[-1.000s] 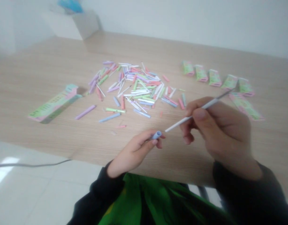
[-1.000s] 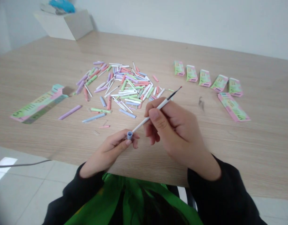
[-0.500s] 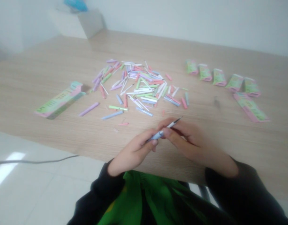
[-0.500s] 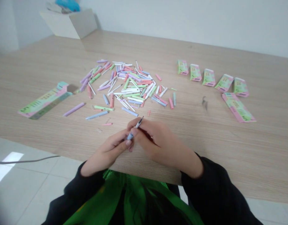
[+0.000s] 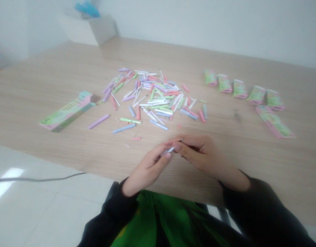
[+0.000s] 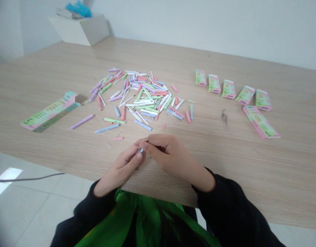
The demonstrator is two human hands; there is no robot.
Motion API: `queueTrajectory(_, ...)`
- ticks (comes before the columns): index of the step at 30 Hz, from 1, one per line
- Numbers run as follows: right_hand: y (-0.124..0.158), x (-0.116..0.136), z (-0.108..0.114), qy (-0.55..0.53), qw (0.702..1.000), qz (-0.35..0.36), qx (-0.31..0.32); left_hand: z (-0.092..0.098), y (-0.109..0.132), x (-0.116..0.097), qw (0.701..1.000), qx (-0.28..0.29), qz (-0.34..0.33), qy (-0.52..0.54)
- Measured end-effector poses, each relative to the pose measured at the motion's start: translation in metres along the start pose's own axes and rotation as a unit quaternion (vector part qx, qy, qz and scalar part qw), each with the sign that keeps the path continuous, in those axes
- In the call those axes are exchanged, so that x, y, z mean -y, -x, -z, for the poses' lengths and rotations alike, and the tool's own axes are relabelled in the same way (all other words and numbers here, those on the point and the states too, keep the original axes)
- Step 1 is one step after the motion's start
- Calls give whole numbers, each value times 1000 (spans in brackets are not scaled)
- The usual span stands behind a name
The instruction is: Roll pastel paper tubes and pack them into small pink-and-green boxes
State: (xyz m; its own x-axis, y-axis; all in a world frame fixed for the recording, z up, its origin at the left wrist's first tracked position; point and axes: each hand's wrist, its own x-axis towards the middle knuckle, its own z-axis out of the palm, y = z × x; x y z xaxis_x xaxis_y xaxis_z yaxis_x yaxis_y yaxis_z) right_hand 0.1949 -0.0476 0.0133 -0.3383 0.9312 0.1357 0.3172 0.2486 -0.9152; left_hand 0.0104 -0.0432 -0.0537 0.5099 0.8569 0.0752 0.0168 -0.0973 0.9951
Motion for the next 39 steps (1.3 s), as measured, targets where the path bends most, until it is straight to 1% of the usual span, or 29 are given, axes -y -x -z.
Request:
queueTrajectory(3,-8,-4,-2,3,999,13,31,3,2,2,1000,-13,7,16)
queueTrajectory(6,-22,-17,2,28,999,5,42,12,6,7,997,-28,47,51)
queueTrajectory(7,-27,-23,5,34,999,-7,31,17,7,9,995,-40,63,65)
queueTrajectory(10,-45,-41,20,84,995,-50,-35,33,12,13,983,-88,85,134)
queueTrajectory(12,-56,-51,34,165,981,-75,-73,45,15,13,969,-120,86,196)
queueTrajectory(14,-67,-58,49,253,958,-97,-95,56,17,12,953,-153,81,247)
queueTrajectory(17,-85,-66,69,343,929,-100,-101,69,18,11,935,-201,72,284)
queueTrajectory(19,-99,-71,76,371,921,-83,-86,74,18,11,928,-220,65,294)
queueTrajectory(21,-112,-77,76,382,920,-57,-67,76,17,13,927,-228,63,292)
queueTrajectory(24,-129,-87,64,390,920,-18,-21,75,18,14,933,-231,72,265)
queueTrajectory(27,-137,-96,48,402,915,16,25,74,18,15,936,-238,87,245)
queueTrajectory(29,-138,-100,40,414,909,31,45,74,18,16,935,-241,94,244)
queueTrajectory(33,-134,-101,33,441,895,42,60,75,17,16,938,-243,107,222)
queueTrajectory(36,-132,-97,33,462,884,49,58,74,17,16,940,-246,122,201)
queueTrajectory(39,-132,-94,36,479,875,56,48,72,16,15,947,-231,116,190)
